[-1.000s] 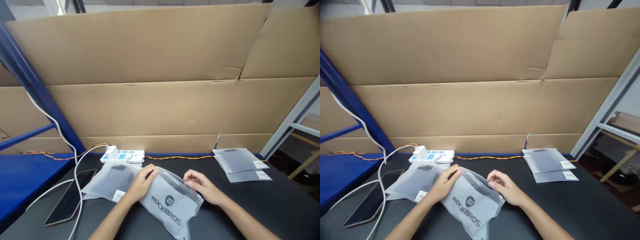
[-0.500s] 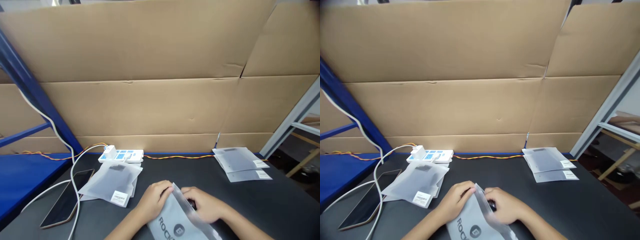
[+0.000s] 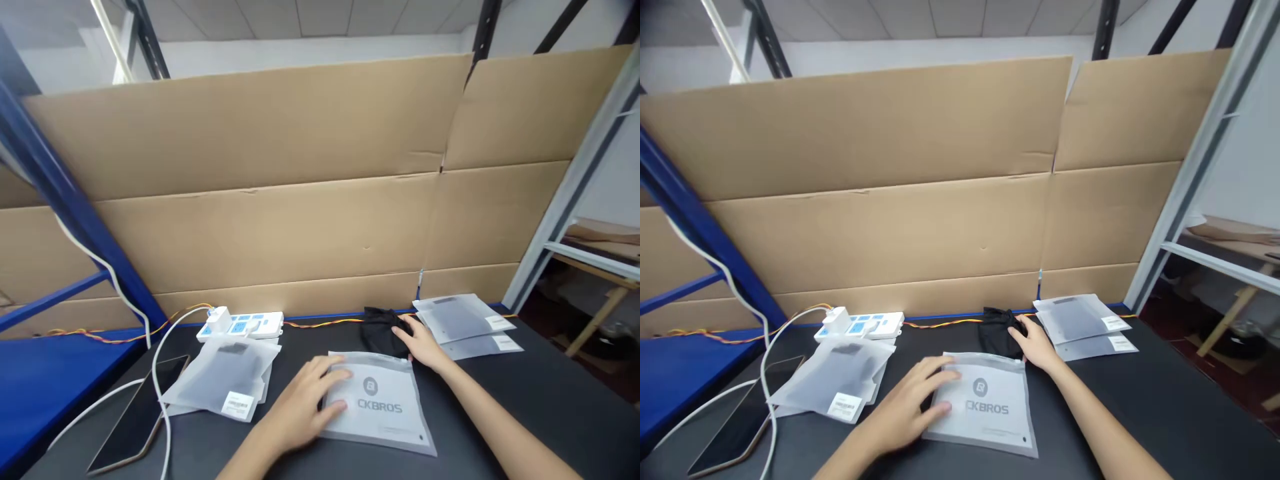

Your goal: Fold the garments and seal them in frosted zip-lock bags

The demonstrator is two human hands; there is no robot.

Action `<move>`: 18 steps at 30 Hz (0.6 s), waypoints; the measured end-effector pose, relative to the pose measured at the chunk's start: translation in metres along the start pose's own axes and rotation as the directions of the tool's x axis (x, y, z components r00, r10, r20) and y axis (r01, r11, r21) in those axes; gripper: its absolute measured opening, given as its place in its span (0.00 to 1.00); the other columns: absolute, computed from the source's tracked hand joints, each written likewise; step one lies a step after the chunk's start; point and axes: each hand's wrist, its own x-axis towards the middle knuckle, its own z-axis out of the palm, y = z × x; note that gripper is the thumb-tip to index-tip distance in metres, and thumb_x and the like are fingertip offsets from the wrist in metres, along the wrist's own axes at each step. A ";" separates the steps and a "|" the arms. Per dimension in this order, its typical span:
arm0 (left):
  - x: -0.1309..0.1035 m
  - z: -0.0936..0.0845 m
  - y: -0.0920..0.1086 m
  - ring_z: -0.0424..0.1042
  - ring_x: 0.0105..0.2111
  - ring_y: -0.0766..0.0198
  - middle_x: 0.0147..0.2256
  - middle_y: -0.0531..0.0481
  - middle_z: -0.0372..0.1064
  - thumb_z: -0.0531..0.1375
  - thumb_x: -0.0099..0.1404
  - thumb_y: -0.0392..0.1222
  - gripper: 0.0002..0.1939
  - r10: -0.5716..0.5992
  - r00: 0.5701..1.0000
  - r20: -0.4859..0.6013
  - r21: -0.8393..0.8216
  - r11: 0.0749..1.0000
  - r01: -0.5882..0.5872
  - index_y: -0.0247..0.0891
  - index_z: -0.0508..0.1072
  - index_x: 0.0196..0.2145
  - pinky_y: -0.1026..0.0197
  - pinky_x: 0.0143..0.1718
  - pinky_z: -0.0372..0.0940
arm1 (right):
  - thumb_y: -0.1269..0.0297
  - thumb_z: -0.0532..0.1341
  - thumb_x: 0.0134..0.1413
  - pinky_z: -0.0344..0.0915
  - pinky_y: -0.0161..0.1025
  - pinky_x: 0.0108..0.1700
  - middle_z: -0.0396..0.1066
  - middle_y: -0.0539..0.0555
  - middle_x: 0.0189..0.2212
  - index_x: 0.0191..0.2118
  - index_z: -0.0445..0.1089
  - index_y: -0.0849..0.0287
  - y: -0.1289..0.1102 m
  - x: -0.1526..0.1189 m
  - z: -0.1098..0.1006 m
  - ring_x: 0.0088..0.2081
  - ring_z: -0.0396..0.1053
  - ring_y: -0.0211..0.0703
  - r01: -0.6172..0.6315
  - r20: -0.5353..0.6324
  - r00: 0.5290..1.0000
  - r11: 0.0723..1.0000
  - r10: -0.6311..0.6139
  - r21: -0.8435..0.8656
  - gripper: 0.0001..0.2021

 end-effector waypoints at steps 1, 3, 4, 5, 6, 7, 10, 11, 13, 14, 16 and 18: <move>0.000 0.004 0.008 0.57 0.64 0.51 0.67 0.53 0.54 0.59 0.69 0.48 0.25 0.031 0.997 0.065 -0.031 0.999 -0.029 0.57 0.62 0.62 0.45 0.63 0.56 | 0.48 0.58 0.57 0.68 0.39 0.18 0.76 0.57 0.38 0.46 0.69 0.55 0.000 0.001 0.000 0.20 0.70 0.42 0.036 -0.059 0.998 0.999 -0.036 0.002 0.18; 0.001 0.016 0.017 0.54 0.65 0.48 0.68 0.55 0.51 0.61 0.67 0.53 0.30 0.049 0.987 0.153 -0.053 0.998 -0.041 0.59 0.59 0.64 0.42 0.64 0.55 | 0.49 0.57 0.57 0.73 0.44 0.31 0.76 0.57 0.39 0.45 0.68 0.55 -0.003 0.003 -0.001 0.32 0.75 0.50 0.118 -0.185 0.976 0.993 -0.117 -0.007 0.17; 0.003 0.023 0.017 0.53 0.66 0.47 0.69 0.55 0.49 0.62 0.67 0.54 0.31 0.036 0.984 0.174 -0.042 0.999 -0.029 0.59 0.58 0.65 0.40 0.64 0.54 | 0.50 0.57 0.57 0.73 0.47 0.39 0.75 0.58 0.42 0.45 0.68 0.56 -0.005 0.003 -0.002 0.40 0.74 0.53 0.155 -0.243 0.958 0.988 -0.154 -0.015 0.17; 0.006 0.029 0.014 0.52 0.67 0.45 0.69 0.55 0.48 0.61 0.67 0.54 0.32 0.012 0.984 0.176 -0.021 1.000 -0.009 0.59 0.57 0.65 0.39 0.65 0.53 | 0.51 0.57 0.56 0.70 0.50 0.46 0.74 0.59 0.44 0.45 0.67 0.56 -0.009 0.003 -0.004 0.46 0.72 0.56 0.186 -0.291 0.939 0.982 -0.185 -0.023 0.17; 0.010 0.033 0.008 0.51 0.67 0.45 0.69 0.54 0.48 0.61 0.67 0.53 0.31 -0.015 0.987 0.161 0.002 1.000 0.014 0.58 0.57 0.65 0.38 0.65 0.52 | 0.52 0.57 0.56 0.67 0.51 0.52 0.73 0.60 0.46 0.46 0.67 0.57 -0.013 0.002 -0.006 0.49 0.70 0.57 0.209 -0.326 0.922 0.977 -0.207 -0.028 0.17; 0.015 0.035 -0.001 0.50 0.67 0.46 0.69 0.52 0.48 0.60 0.68 0.52 0.30 -0.040 0.990 0.133 0.022 0.999 0.037 0.56 0.57 0.66 0.38 0.65 0.51 | 0.52 0.57 0.57 0.64 0.52 0.54 0.73 0.60 0.46 0.46 0.67 0.58 -0.017 0.001 -0.009 0.51 0.68 0.58 0.225 -0.345 0.912 0.974 -0.220 -0.027 0.17; 0.033 0.032 -0.032 0.52 0.67 0.50 0.68 0.50 0.51 0.56 0.71 0.50 0.27 -0.074 0.997 0.031 0.072 0.995 0.071 0.52 0.59 0.65 0.40 0.66 0.49 | 0.53 0.57 0.59 0.62 0.51 0.56 0.72 0.59 0.44 0.47 0.67 0.60 -0.029 -0.002 -0.019 0.50 0.68 0.57 0.237 -0.345 0.912 0.972 -0.222 0.000 0.17; 0.039 0.029 -0.042 0.53 0.67 0.51 0.68 0.49 0.52 0.56 0.72 0.50 0.26 -0.081 0.997 0.002 0.094 0.992 0.080 0.52 0.60 0.65 0.41 0.67 0.49 | 0.53 0.57 0.59 0.62 0.51 0.56 0.72 0.58 0.43 0.46 0.67 0.59 -0.032 -0.003 -0.021 0.49 0.69 0.56 0.231 -0.333 0.919 0.973 -0.212 0.018 0.16; 0.048 0.025 -0.058 0.54 0.66 0.52 0.67 0.48 0.54 0.55 0.72 0.50 0.25 -0.099 0.994 -0.042 0.137 0.985 0.104 0.51 0.61 0.65 0.42 0.66 0.50 | 0.52 0.58 0.58 0.67 0.50 0.52 0.73 0.57 0.41 0.44 0.67 0.58 -0.036 -0.007 -0.023 0.47 0.70 0.55 0.200 -0.296 0.940 0.978 -0.171 0.068 0.15; 0.051 0.023 -0.062 0.55 0.66 0.51 0.67 0.48 0.55 0.55 0.72 0.51 0.25 -0.110 0.992 -0.062 0.153 0.981 0.118 0.51 0.61 0.64 0.42 0.66 0.51 | 0.52 0.59 0.58 0.70 0.49 0.48 0.73 0.56 0.40 0.43 0.67 0.57 -0.038 -0.010 -0.022 0.45 0.71 0.54 0.174 -0.271 0.952 0.980 -0.143 0.098 0.15; 0.053 0.024 -0.067 0.57 0.65 0.51 0.65 0.46 0.58 0.56 0.72 0.50 0.24 -0.124 0.987 -0.103 0.168 0.976 0.140 0.49 0.63 0.63 0.41 0.65 0.52 | 0.50 0.59 0.58 0.75 0.46 0.35 0.73 0.56 0.38 0.43 0.67 0.56 -0.041 -0.021 -0.017 0.38 0.74 0.52 0.111 -0.202 0.976 0.981 -0.078 0.159 0.16; 0.052 0.026 -0.066 0.58 0.64 0.50 0.64 0.44 0.61 0.56 0.71 0.48 0.22 -0.125 0.981 -0.150 0.175 0.973 0.151 0.45 0.66 0.61 0.40 0.65 0.51 | 0.49 0.58 0.58 0.75 0.44 0.24 0.73 0.56 0.38 0.45 0.66 0.56 -0.043 -0.039 -0.007 0.31 0.75 0.50 0.044 -0.124 0.992 0.978 -0.018 0.206 0.17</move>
